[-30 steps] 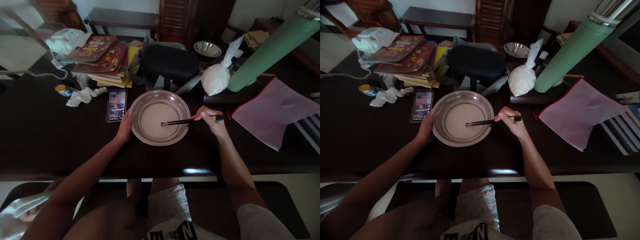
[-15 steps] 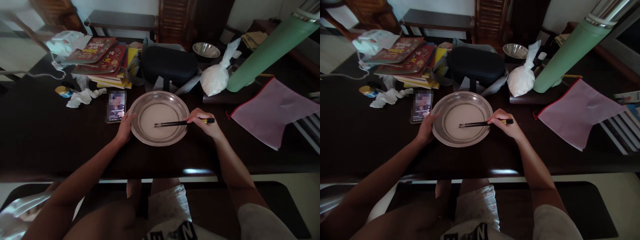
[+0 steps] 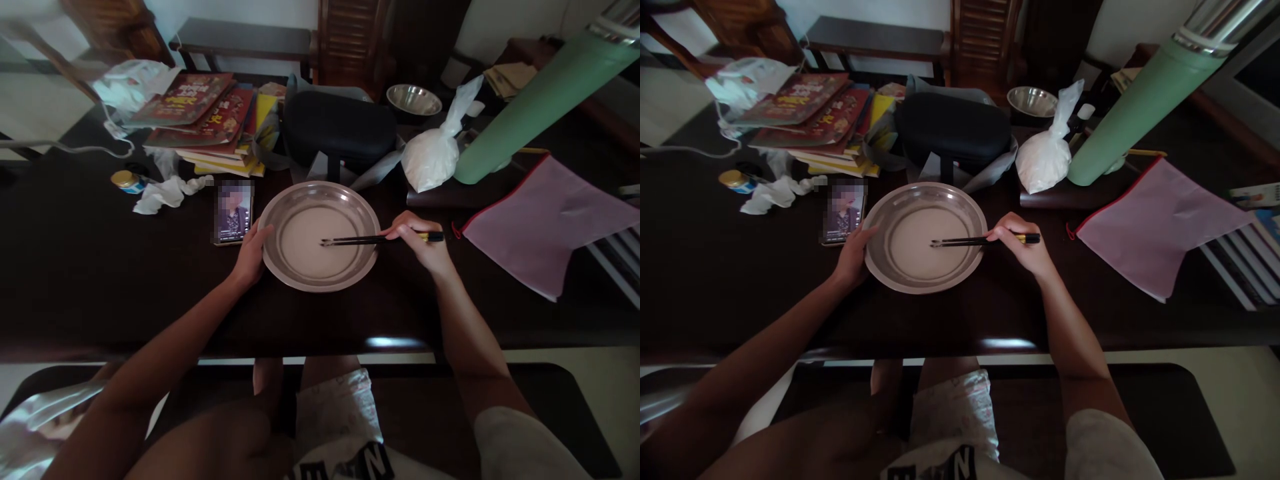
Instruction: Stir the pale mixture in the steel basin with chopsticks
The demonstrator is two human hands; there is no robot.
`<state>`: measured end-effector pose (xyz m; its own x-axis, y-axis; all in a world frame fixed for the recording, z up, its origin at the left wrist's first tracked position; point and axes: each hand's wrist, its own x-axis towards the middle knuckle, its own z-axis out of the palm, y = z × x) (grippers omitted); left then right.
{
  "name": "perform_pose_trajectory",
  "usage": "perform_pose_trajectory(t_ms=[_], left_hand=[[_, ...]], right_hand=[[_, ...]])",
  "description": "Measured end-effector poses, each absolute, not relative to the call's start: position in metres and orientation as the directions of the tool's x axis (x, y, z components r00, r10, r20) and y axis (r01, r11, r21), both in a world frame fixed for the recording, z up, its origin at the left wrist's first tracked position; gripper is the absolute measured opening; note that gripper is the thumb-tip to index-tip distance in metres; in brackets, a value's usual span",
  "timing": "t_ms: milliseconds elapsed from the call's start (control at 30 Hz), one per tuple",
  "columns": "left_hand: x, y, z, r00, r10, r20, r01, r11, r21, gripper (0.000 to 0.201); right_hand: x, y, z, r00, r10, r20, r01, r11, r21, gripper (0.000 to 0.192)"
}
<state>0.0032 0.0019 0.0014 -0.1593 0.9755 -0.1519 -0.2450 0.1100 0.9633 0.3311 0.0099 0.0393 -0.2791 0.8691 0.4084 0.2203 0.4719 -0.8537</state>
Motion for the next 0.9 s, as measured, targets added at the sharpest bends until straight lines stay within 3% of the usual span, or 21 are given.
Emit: perform_pose_trajectory(t_ms=[200, 400, 567, 733, 900], left_hand=[[0.0046, 0.0018, 0.0023, -0.165, 0.973, -0.163, -0.274, 0.114, 0.955, 0.026], [0.0055, 0.0008, 0.0052, -0.165, 0.971, -0.173, -0.275, 0.123, 0.954, 0.025], [0.0061, 0.0009, 0.0049, -0.171, 0.970, -0.174, -0.271, 0.124, 0.955, 0.026], [0.0047, 0.0011, 0.0041, -0.169, 0.968, -0.187, -0.270, 0.136, 0.953, 0.024], [0.0067, 0.0004, 0.0079, -0.174, 0.969, -0.176, -0.268, 0.126, 0.955, 0.023]], right_hand=[[0.3287, 0.0107, 0.0378, -0.382, 0.829, 0.409, 0.221, 0.512, -0.830, 0.020], [0.3331, 0.0104, 0.0381, -0.270, 0.876, 0.399, 0.190, 0.454, -0.870, 0.028], [0.3288, 0.0105, 0.0387, -0.390, 0.829, 0.400, 0.228, 0.508, -0.831, 0.020], [0.3306, 0.0096, 0.0397, -0.272, 0.880, 0.390, 0.232, 0.454, -0.860, 0.029], [0.3284, 0.0104, 0.0390, -0.376, 0.840, 0.392, 0.246, 0.498, -0.832, 0.021]])
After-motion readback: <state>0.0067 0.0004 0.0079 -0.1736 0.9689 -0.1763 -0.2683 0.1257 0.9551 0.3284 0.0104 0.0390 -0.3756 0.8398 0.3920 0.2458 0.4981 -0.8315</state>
